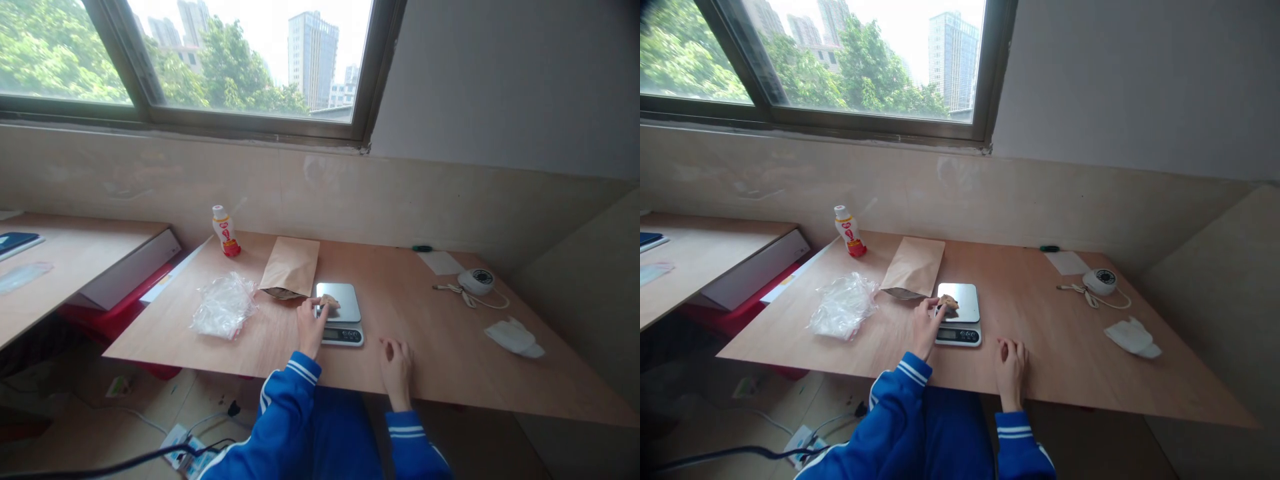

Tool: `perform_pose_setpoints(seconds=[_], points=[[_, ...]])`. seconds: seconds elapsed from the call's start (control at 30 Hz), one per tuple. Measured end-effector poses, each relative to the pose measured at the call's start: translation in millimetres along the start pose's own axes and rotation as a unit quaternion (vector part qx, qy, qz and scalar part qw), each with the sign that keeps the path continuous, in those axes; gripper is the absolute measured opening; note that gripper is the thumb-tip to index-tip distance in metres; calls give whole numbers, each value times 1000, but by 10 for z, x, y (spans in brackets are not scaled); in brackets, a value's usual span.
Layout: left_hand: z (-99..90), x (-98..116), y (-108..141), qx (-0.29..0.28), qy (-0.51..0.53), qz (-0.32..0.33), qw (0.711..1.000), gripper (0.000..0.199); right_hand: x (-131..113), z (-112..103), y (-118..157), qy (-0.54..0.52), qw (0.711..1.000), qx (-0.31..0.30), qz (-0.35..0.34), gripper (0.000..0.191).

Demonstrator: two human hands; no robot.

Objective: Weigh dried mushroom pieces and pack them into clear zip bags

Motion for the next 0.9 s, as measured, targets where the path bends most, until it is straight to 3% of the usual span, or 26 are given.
perform_pose_setpoints(seconds=[0.1, 0.2, 0.37, 0.53, 0.63, 0.9], points=[[76, -4, -115, 5, -39, 7, 999, 28, 16, -6, -3, -5, 1000, 4, 10, 55], [5, -141, -93, 33, -30, 6, 999, 33, 29, 0, -12, -15, 1000, -5, 13, 54], [-327, -501, -58, 106, -40, -53, 992, 28, 24, 14, -8, -3, 1000, -12, 16, 53], [-638, -722, -240, 153, -89, -123, 977, 44, 47, 59, -5, -2, 999, -27, 20, 54], [-691, -750, -349, 152, -119, -152, 969, 46, 49, 69, -7, 3, 999, -34, 21, 53], [-598, -652, -548, 125, -187, -187, 956, 38, 3, 47, 7, 12, 999, -33, 28, 51]])
Point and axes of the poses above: each hand's wrist, its own y-axis away from the middle knuckle, its own z-axis out of the palm, x = y × z, the point moved 6 cm from there along -y, towards the middle knuckle, and after that the axes turned 15 degrees about -x, right-handed, at the moved point
